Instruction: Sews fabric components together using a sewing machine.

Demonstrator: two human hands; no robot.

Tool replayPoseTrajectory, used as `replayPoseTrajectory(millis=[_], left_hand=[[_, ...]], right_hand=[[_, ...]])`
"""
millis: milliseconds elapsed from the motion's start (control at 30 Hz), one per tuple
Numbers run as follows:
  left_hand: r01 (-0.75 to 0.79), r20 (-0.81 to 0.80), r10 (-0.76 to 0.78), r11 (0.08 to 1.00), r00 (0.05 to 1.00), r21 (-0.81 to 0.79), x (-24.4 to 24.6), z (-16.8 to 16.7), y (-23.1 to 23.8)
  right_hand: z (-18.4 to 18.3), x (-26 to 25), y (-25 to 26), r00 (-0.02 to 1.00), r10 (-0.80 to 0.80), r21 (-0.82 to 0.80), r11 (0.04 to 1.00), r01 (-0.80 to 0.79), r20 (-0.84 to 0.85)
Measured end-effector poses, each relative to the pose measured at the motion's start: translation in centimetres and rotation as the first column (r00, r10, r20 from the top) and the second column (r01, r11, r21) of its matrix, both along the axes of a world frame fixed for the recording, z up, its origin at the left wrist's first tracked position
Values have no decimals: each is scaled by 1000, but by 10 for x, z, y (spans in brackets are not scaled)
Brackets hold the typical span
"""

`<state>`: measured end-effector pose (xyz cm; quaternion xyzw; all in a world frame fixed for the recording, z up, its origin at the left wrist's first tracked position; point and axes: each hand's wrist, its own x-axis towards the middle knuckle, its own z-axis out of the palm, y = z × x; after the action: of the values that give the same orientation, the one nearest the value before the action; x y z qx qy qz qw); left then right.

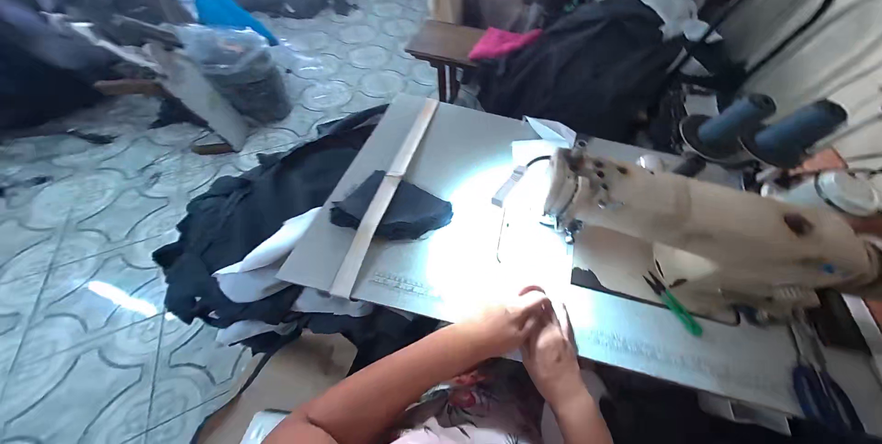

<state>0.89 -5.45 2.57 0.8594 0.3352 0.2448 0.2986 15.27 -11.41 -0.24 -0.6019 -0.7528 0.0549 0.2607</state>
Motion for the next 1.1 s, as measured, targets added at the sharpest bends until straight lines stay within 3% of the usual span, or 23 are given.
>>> replayPoseTrajectory(millis=[67,133,233,300,333,367,433,500,700,867,967,1100], left_hand=[[-197,-154,185,978,971,-66,-12,-1,9],[-249,-268,213,963,939,-106,-18,4,11],[-219,-295,175,968,939,-123,-19,4,11],[-206,-336,134,960,932,-189,-19,10,15],[-198,-343,114,955,933,-219,-19,13,17],[-186,-325,102,954,940,-237,-20,13,18],[-158,-323,62,947,945,-279,-22,14,24],[-144,-354,20,934,935,-326,-26,17,29],[-192,-348,67,921,935,-340,-23,24,34],[-238,-463,62,913,884,-332,-12,35,41],[-307,-517,76,873,852,-378,-4,40,45],[-404,-587,143,849,797,-342,4,40,42]], right_hand=[[2,4,0,980,-176,30,984,174,92],[11,10,1,925,-338,-28,937,348,175],[12,0,5,928,-332,-3,942,337,169],[16,-6,9,963,-267,-20,963,268,31],[20,-6,11,963,-243,-71,969,236,-114],[23,-2,12,928,-239,-153,967,202,-287],[27,6,13,763,-304,-331,935,125,-570],[27,13,10,684,-382,-426,897,114,-622],[20,18,-3,741,-345,-380,916,131,-576],[28,10,-6,944,-233,-284,945,162,-236],[28,6,-4,980,-177,-217,964,154,-92],[28,9,-1,992,-126,-299,947,116,-15]])
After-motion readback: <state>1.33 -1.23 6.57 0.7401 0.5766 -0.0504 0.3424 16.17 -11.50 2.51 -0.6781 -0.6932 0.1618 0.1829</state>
